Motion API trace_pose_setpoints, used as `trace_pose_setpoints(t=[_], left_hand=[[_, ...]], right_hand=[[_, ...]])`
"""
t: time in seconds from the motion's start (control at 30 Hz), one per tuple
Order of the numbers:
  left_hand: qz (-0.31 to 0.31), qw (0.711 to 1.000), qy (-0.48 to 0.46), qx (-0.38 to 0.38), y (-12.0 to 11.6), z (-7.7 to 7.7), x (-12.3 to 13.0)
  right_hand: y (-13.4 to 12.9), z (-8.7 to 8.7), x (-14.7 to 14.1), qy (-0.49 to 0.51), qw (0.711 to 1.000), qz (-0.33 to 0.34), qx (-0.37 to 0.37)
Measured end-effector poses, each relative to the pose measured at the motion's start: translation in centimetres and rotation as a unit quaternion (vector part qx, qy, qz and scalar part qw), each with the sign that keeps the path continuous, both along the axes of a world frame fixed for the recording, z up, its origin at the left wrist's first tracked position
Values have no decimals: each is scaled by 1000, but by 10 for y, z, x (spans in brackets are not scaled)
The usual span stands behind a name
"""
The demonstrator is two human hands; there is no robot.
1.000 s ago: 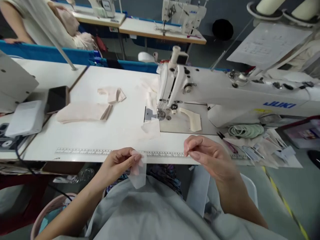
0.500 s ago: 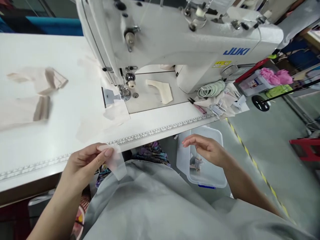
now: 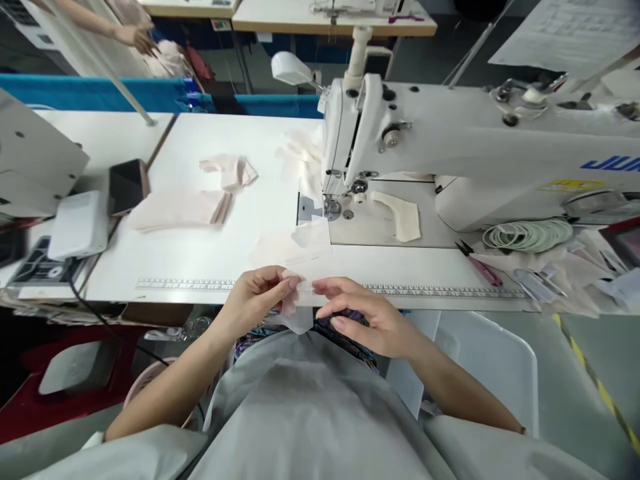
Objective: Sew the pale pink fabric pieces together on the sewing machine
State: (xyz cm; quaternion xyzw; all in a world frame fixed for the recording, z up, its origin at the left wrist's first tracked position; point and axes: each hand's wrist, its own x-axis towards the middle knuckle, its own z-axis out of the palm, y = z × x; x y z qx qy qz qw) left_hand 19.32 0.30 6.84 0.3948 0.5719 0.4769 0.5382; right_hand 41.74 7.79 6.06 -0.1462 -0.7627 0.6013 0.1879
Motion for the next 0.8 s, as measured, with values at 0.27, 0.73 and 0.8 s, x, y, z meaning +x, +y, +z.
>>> trace_pose_setpoints(t=[0.27,0.73,0.8], left_hand=[[-35,997,60,15,20,9,-20],[-119,986,111,-38,124,-1,-35],[-132,982,129,-41,136,-6,-35]], right_hand=[[9,7,-36,-7,998,12,-62],[74,-14,-50,-82,981,-26,-173],[82,-17,-50,-87,979,-24,-184]])
